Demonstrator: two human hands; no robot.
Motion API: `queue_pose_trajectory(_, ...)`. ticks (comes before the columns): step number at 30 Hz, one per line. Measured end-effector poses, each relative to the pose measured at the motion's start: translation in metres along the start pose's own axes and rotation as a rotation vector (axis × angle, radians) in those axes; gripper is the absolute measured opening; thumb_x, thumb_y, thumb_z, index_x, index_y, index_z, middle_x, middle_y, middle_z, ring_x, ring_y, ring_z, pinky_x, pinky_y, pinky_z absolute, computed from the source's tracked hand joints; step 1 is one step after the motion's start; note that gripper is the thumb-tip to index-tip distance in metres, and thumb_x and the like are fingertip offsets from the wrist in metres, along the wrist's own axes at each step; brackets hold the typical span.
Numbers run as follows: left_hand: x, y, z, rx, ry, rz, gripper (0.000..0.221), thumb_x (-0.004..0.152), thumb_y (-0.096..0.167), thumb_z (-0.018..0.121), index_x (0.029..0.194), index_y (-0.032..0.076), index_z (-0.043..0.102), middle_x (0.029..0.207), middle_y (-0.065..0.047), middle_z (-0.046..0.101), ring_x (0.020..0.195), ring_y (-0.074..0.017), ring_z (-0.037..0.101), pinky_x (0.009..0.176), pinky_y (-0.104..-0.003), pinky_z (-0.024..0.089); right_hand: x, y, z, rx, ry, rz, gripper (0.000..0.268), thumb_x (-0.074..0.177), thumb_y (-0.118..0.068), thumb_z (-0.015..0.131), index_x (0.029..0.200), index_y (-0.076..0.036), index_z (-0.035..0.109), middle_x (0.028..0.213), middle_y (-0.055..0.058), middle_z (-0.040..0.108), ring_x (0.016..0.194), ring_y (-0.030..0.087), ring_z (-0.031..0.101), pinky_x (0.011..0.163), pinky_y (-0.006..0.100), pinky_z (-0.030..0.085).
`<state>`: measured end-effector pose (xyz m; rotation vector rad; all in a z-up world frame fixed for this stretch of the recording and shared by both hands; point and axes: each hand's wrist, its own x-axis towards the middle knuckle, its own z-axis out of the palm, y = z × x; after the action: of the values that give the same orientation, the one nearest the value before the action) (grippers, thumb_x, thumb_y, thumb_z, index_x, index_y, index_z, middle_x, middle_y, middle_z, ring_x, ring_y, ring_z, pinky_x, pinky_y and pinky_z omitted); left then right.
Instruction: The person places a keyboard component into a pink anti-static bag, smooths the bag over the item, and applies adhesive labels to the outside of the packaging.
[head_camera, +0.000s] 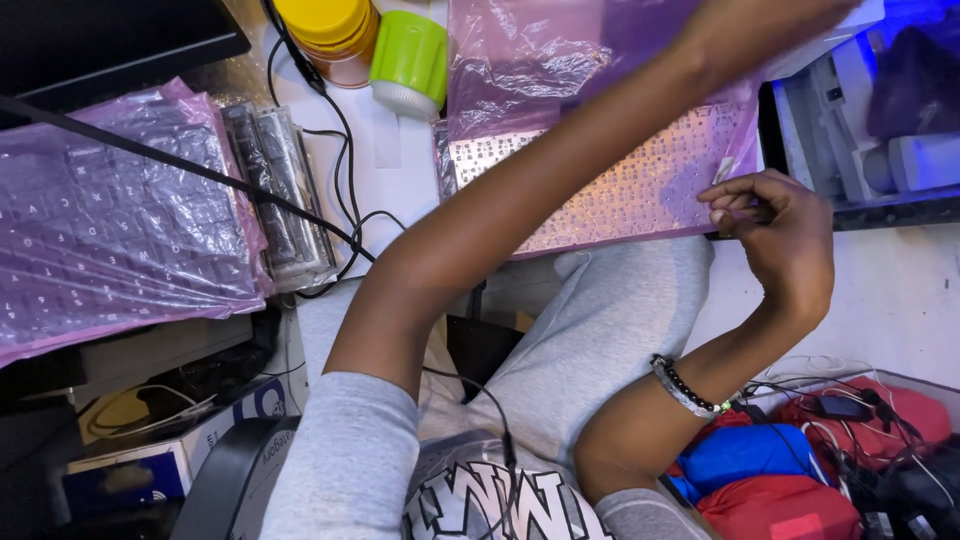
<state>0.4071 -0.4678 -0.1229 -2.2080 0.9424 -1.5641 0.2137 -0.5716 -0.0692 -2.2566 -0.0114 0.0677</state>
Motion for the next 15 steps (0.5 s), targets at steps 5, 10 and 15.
queue_pose_trajectory(5,0.003,0.016,-0.067,-0.769,-0.116,-0.191,0.035,0.078,0.003,0.071,0.104,0.02,0.056,0.093,0.003,0.061,0.082,-0.0201,0.064,0.07,-0.038,0.055,0.0,0.014,-0.003,-0.088,0.015,-0.086,0.026,0.086,0.02,0.066,0.101,0.0,0.073,0.096,0.008,0.068,0.086,0.014,0.064,0.082,0.025,0.052)
queue_pose_trajectory(10,-0.043,0.003,-0.085,-0.73,-0.901,-0.057,0.062,0.113,0.052,0.023,0.165,0.019,0.022,0.171,-0.002,0.017,0.158,-0.0284,0.014,0.127,-0.052,0.008,-0.009,-0.009,-0.005,-0.038,0.014,-0.065,0.028,0.087,0.019,0.067,0.107,0.001,0.075,0.102,0.013,0.069,0.093,0.019,0.07,0.085,0.028,0.059)
queue_pose_trajectory(15,-0.051,-0.005,-0.09,-0.773,-0.878,-0.13,0.078,0.108,0.068,0.026,0.164,0.015,0.017,0.173,-0.003,0.019,0.16,-0.0239,0.019,0.127,-0.053,0.004,-0.015,-0.022,-0.013,-0.017,-0.029,-0.072,0.022,0.093,0.015,0.072,0.113,0.005,0.072,0.104,0.016,0.072,0.096,0.021,0.071,0.093,0.03,0.06)
